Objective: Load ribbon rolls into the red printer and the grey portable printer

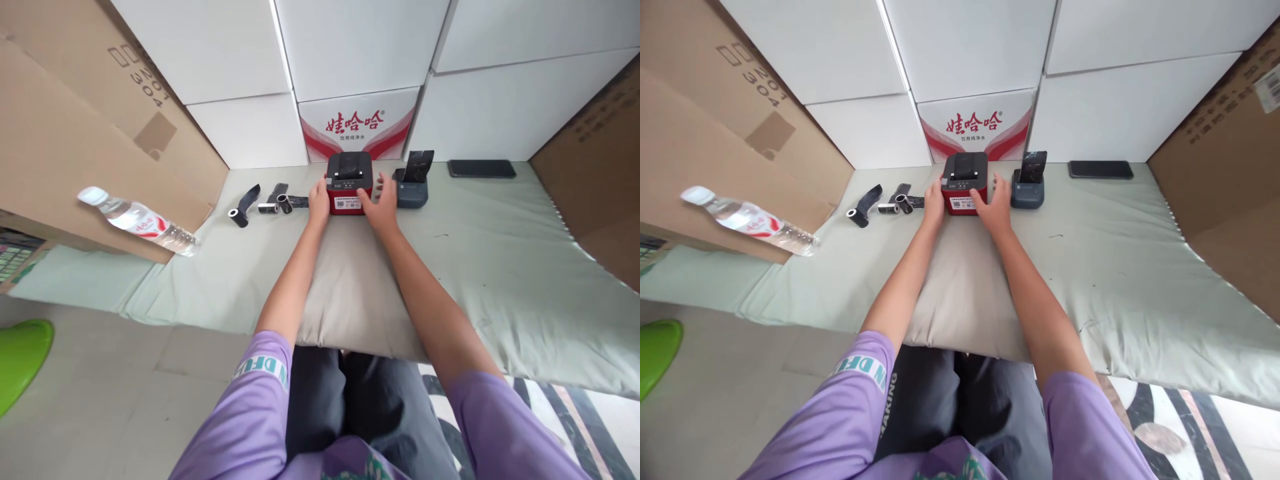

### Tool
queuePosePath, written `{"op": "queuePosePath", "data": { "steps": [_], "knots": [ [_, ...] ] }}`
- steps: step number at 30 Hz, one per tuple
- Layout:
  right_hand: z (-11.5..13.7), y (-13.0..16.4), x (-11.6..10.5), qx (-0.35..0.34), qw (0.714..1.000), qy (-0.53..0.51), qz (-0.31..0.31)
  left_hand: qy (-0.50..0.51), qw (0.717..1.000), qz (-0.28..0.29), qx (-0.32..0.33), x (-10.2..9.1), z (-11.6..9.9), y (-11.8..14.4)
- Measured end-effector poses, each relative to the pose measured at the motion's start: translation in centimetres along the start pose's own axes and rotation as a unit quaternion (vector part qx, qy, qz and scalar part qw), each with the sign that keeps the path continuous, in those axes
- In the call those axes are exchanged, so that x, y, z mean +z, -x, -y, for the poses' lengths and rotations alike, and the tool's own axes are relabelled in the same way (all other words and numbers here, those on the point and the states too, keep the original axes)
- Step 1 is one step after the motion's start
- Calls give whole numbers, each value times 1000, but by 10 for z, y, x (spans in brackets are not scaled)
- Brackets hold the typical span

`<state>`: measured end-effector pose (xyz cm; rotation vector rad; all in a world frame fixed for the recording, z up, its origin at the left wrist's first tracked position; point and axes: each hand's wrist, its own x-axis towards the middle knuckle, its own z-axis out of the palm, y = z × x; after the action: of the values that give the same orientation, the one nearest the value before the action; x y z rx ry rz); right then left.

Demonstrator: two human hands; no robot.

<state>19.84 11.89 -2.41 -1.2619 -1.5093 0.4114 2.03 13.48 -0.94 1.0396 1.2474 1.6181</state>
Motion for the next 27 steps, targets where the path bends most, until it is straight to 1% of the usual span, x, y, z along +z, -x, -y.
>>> {"op": "queuePosePath", "data": {
  "steps": [2, 3, 4, 6, 8, 9, 11, 13, 15, 18, 20, 22, 24, 27],
  "knots": [
    [2, -2, -22, 24, 996, 39, -83, -61, 995, -58, 48, -9, 0, 21],
    [0, -3, -33, 47, 990, 46, -128, -93, 991, -75, 57, -15, 0, 34],
    [-3, -5, -41, 68, 987, 37, -139, -122, 988, -74, 53, -20, 0, 47],
    [-16, -8, -52, 99, 986, -17, -135, -171, 985, -25, 26, -29, -1, 69],
    [-31, -11, -52, 118, 982, -52, -137, -197, 980, 25, 4, -32, -2, 82],
    [-37, -12, -50, 127, 979, -45, -150, -204, 978, 40, 3, -33, -3, 84],
    [-43, -13, -45, 150, 974, 5, -172, -221, 974, 56, 16, -31, -3, 85],
    [-41, -13, -43, 173, 968, 68, -172, -243, 966, 74, 38, -29, -1, 82],
    [-31, -8, -47, 183, 963, 103, -168, -257, 960, 92, 60, -29, 1, 80],
    [-6, 15, -62, 155, 968, 105, -168, -250, 959, 113, 76, -29, 4, 82],
    [15, 42, -72, 130, 976, 118, -129, -247, 961, 105, 74, -29, 4, 84],
    [38, 73, -77, 136, 978, 136, -86, -247, 964, 76, 61, -27, 3, 85],
    [62, 103, -73, 153, 976, 147, -52, -250, 966, 47, 41, -27, -1, 86],
    [94, 135, -51, 160, 971, 177, -17, -271, 962, 31, 23, -29, -8, 86]
  ]
}}
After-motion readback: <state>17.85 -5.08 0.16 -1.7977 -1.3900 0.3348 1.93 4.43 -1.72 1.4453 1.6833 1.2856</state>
